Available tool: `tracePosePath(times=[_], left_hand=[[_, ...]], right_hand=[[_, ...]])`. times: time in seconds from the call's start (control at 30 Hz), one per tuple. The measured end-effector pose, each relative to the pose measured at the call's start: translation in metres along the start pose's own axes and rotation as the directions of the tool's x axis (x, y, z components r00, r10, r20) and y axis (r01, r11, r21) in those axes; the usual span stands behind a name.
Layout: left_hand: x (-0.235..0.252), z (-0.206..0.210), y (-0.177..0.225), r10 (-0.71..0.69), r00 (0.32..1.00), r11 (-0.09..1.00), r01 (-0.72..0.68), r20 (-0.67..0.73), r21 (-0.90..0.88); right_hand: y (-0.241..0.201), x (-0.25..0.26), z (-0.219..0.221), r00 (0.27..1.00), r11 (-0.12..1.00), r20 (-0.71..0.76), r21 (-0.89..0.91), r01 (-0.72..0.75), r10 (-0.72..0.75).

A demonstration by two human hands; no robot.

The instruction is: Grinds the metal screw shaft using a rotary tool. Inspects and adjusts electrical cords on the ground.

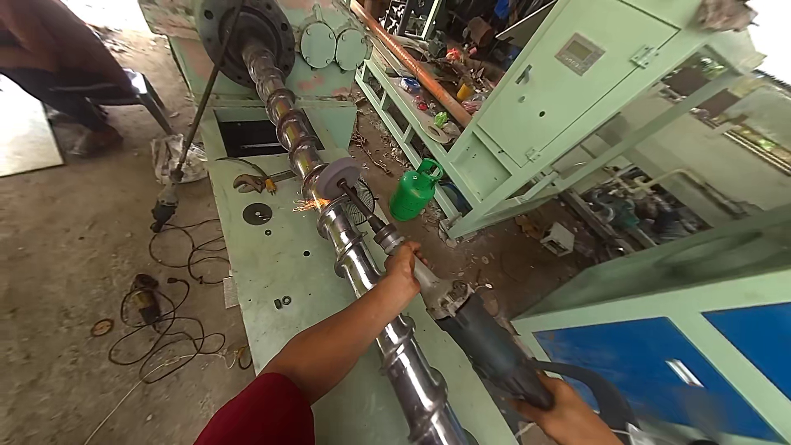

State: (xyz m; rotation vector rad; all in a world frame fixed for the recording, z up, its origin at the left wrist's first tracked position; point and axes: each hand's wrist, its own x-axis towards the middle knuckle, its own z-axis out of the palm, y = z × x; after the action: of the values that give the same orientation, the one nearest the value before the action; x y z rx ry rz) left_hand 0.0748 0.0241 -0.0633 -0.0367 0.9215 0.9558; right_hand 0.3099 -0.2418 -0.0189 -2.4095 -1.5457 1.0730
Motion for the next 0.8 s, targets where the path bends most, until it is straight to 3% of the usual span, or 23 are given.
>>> tracePosePath(times=[0.8], left_hand=[[-0.038,-0.027,0.011,-0.002,1.000,0.996,0.004,0.018,-0.085]], right_hand=[[-0.026,-0.027,-0.016,1.000,0.977,0.000,-0.213,0.030,-0.031]])
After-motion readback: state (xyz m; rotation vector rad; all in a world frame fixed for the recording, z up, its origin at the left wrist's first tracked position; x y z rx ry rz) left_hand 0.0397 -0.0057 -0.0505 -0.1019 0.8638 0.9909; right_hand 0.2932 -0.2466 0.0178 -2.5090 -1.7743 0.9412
